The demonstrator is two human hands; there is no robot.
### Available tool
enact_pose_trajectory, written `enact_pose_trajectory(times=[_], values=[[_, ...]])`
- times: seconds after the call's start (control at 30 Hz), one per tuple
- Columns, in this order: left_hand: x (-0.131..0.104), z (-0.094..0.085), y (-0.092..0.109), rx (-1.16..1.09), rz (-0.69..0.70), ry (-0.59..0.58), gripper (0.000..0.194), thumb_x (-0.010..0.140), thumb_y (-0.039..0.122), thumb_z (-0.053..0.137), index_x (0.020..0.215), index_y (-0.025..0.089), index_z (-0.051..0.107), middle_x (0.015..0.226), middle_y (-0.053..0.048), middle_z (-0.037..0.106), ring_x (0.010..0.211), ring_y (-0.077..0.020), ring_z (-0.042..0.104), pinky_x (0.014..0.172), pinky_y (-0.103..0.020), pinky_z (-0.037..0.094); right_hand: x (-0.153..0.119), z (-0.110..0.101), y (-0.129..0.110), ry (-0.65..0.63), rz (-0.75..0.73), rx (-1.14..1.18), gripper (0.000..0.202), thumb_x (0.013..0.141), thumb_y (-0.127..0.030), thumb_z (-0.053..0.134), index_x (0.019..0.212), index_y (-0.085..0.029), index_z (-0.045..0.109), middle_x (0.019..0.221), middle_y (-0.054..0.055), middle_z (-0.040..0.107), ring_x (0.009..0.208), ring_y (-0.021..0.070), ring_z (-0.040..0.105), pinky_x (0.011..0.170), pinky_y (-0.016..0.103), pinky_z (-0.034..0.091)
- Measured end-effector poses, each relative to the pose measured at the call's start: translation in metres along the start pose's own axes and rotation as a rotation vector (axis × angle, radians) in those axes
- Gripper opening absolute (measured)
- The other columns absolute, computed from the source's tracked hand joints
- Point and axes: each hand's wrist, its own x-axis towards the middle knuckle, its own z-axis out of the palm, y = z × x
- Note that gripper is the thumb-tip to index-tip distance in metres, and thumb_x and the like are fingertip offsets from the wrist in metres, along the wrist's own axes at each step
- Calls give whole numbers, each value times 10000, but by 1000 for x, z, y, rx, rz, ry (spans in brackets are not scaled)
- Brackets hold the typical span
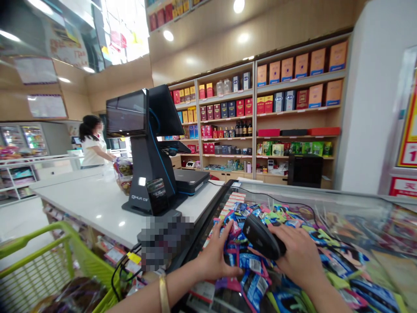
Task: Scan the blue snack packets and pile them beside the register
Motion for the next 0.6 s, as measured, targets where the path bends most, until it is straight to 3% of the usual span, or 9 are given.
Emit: enact_pose_trajectory(times=[0.13,0.23,0.33,0.4,0.5,0.6], values=[[3,-14,13,98,-73,-68,1374,401,553,862,1529,291,122,1604,-179,56,1446,-458,22,1099,-696,1,0,0,2,28,-13,-21,283,742,-232,551,1011,-218,637,894,46,713,807,208,660,726,320,442],[9,-31,20,76,-91,-56,1199,437,587,838,1481,315,314,1560,-171,258,1427,-470,151,1075,-720,-40,1,-2,2,49,-36,-27,268,757,-264,560,1013,-220,627,896,47,716,798,208,666,713,319,452],[28,-47,22,-140,-39,163,714,642,511,750,1281,231,601,1363,-156,543,1315,-366,441,1134,-583,212,2,-5,1,57,-31,-36,259,767,-262,551,1011,-219,625,895,50,716,790,208,669,710,320,464],[45,-57,21,-364,-3,328,465,737,426,679,1131,178,679,1177,-128,670,1149,-282,594,1053,-457,405,3,-8,2,44,-36,-40,271,760,-239,544,1016,-221,631,896,50,718,784,208,671,707,317,474],[67,-66,17,-655,-36,432,327,769,352,637,1026,157,686,964,-81,736,918,-216,679,857,-365,535,3,-11,3,26,-57,-50,290,744,-218,549,1021,-224,635,900,49,719,788,209,675,693,311,484],[77,-65,7,-730,-72,506,292,754,329,638,982,151,680,883,-57,734,839,-191,682,772,-322,547,2,-14,5,31,-36,-60,292,740,-207,551,1020,-222,632,897,46,716,790,205,673,682,306,483]])
